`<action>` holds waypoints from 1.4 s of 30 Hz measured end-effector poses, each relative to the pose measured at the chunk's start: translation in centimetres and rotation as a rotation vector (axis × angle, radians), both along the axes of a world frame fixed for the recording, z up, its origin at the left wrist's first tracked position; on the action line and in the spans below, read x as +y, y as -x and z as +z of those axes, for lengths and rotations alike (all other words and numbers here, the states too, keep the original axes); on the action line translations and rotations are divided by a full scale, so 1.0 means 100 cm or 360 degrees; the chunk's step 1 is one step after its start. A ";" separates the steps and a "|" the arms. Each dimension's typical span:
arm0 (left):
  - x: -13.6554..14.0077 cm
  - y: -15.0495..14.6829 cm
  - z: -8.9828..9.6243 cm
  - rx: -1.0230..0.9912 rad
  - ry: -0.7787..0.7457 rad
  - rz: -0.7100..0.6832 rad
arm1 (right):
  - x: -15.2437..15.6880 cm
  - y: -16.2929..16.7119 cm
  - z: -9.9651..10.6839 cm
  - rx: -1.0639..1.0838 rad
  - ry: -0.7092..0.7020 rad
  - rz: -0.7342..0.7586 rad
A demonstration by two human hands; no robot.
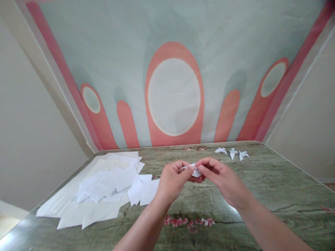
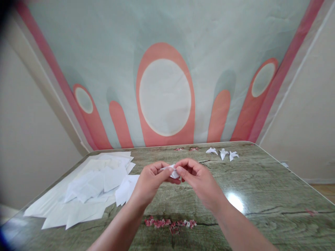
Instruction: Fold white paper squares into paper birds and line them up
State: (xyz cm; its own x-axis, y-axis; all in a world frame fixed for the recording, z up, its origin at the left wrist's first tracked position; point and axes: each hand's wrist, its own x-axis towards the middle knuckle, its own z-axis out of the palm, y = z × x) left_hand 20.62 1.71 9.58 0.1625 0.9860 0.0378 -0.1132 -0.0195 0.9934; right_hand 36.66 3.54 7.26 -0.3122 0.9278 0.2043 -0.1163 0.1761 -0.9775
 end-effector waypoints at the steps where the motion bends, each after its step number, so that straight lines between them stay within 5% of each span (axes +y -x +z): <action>1: -0.001 -0.001 0.001 0.0085 -0.0047 0.0043 | -0.001 0.001 0.000 0.0028 0.0027 -0.0010; 8: -0.009 -0.003 0.003 0.0347 -0.0270 0.0035 | -0.001 -0.002 0.000 0.0007 0.0126 -0.0050; 28: 0.000 -0.001 -0.001 0.0202 -0.0086 0.0063 | 0.000 -0.001 0.001 -0.0355 -0.0045 -0.0255; 42: 0.003 0.000 -0.004 0.0113 -0.0048 0.0038 | 0.004 -0.005 -0.009 -0.0179 -0.0004 -0.0235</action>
State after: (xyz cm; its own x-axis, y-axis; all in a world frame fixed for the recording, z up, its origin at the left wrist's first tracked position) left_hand 20.64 2.04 9.17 0.1423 0.9882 0.0571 -0.0419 -0.0517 0.9978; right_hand 37.15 3.93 6.34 -0.1937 0.9648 0.1781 0.0211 0.1855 -0.9824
